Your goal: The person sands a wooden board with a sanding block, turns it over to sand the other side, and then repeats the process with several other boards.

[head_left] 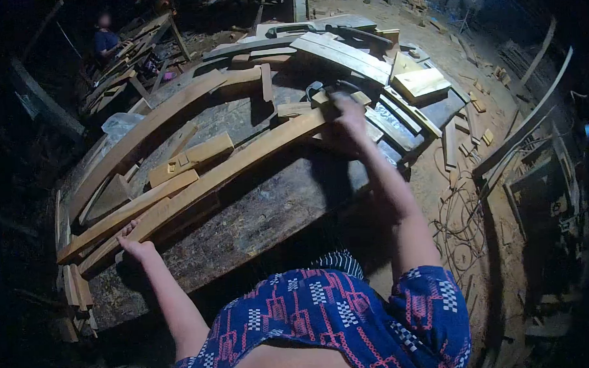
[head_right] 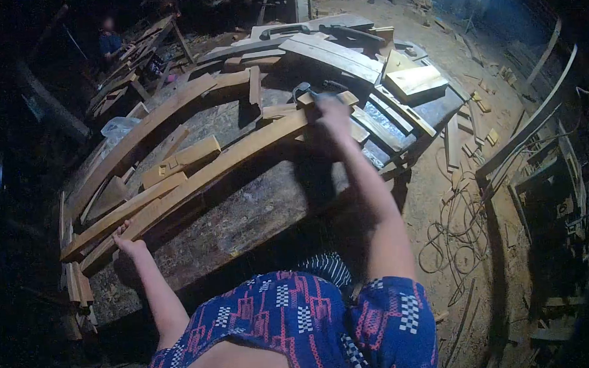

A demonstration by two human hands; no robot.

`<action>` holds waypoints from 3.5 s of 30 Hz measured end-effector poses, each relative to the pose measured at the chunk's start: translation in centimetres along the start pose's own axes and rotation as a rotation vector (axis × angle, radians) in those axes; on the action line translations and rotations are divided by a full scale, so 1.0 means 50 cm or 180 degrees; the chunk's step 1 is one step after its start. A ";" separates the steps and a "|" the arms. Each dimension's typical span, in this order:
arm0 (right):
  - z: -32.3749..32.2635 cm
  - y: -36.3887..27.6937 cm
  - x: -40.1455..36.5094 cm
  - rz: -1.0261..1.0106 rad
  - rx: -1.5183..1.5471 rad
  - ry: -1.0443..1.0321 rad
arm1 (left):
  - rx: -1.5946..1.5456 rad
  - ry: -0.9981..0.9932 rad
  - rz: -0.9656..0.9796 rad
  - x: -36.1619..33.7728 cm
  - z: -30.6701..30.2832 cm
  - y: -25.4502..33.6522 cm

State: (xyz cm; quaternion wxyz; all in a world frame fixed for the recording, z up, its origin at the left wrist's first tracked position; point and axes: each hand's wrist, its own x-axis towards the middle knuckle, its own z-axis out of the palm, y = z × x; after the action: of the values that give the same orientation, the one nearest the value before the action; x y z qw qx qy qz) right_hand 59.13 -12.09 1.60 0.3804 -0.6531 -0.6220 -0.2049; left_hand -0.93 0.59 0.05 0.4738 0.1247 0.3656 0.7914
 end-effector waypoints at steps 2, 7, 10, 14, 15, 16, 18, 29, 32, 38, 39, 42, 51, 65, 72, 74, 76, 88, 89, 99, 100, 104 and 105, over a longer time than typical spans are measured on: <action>-0.043 0.038 0.021 0.1258 -0.0538 -0.0063 | -0.0057 0.0018 0.0028 -0.012 0.005 0.002; 0.046 0.075 -0.022 0.0928 -0.1831 0.0219 | -0.0003 -0.0151 0.0068 -0.020 0.005 0.005; 0.025 -0.120 0.004 0.0996 -0.0440 -0.0929 | -0.0008 0.0002 0.0056 -0.009 0.002 -0.001; 0.104 -0.434 -0.023 0.0068 0.0568 -0.0918 | -0.0111 -0.0105 0.0022 -0.017 0.005 -0.001; 0.095 -0.502 -0.018 -0.0120 0.0735 -0.1351 | -0.0089 -0.0204 -0.0033 -0.009 0.000 -0.002; 0.128 -0.560 -0.044 -0.0514 0.0747 -0.1003 | -0.0061 -0.0301 -0.0084 -0.004 -0.004 0.000; 0.145 -0.594 -0.060 -0.0917 0.0776 -0.0647 | -0.0035 -0.0193 -0.0056 -0.021 0.010 0.001; -0.031 -0.057 0.011 0.1294 0.0590 -0.0501 | -0.0074 -0.0045 0.0060 -0.046 0.024 0.000; 0.038 0.013 -0.018 0.1288 -0.0923 -0.0871 | -0.0206 -0.0115 -0.0040 -0.047 0.026 0.004; 0.114 -0.398 -0.029 0.0275 -0.0386 -0.1372 | -0.0375 -0.0346 -0.0103 -0.049 0.021 -0.001; 0.135 -0.477 -0.030 -0.0036 -0.0240 -0.1424 | -0.0374 -0.0286 -0.0091 -0.049 0.023 -0.003; 0.177 -0.682 -0.018 -0.0809 0.0680 -0.1827 | -0.0522 -0.0818 -0.0102 -0.043 -0.002 -0.015; 0.301 -0.952 -0.018 -0.1718 0.1940 -0.1987 | -0.1408 -0.3002 -0.0592 -0.017 -0.067 -0.011; 0.005 -0.064 0.001 -0.0576 -0.1061 -0.0443 | -0.0400 -0.0528 -0.0385 -0.033 0.011 -0.019; 0.099 -0.305 -0.014 0.0155 0.0216 -0.0795 | -0.0246 -0.0592 -0.0086 -0.035 0.004 -0.019; 0.092 -0.440 -0.021 -0.0193 0.0626 -0.1261 | -0.0299 -0.0616 -0.0108 -0.026 -0.004 -0.014; 0.098 -0.501 -0.052 -0.0937 0.0800 -0.0618 | -0.0279 -0.0552 -0.0025 -0.023 -0.004 -0.009; -0.045 0.096 0.037 0.1437 -0.0660 -0.1080 | -0.0009 -0.0226 0.0112 -0.027 0.004 -0.001; -0.039 0.109 0.041 0.1889 -0.0765 -0.1057 | -0.0015 -0.0200 0.0142 -0.032 0.003 -0.001; 0.034 -0.080 -0.009 0.1256 -0.1143 -0.1030 | -0.0295 -0.0362 -0.0008 -0.028 0.006 -0.010; 0.074 -0.115 -0.031 0.0893 -0.1006 -0.0731 | -0.0254 -0.0308 0.0041 -0.036 0.012 -0.009; 0.120 -0.394 -0.041 0.0279 -0.0401 -0.1258 | -0.0377 -0.0266 -0.0079 -0.042 0.016 -0.005; 0.131 -0.454 -0.043 -0.0042 -0.0057 -0.1225 | -0.0369 -0.0373 -0.0047 -0.037 0.011 -0.008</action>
State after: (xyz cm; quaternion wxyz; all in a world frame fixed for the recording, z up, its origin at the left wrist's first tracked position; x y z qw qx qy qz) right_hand 35.51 -10.04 1.39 0.2472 -0.6794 -0.6857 -0.0841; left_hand 0.61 -0.61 0.42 0.5067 0.1404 0.2916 0.7990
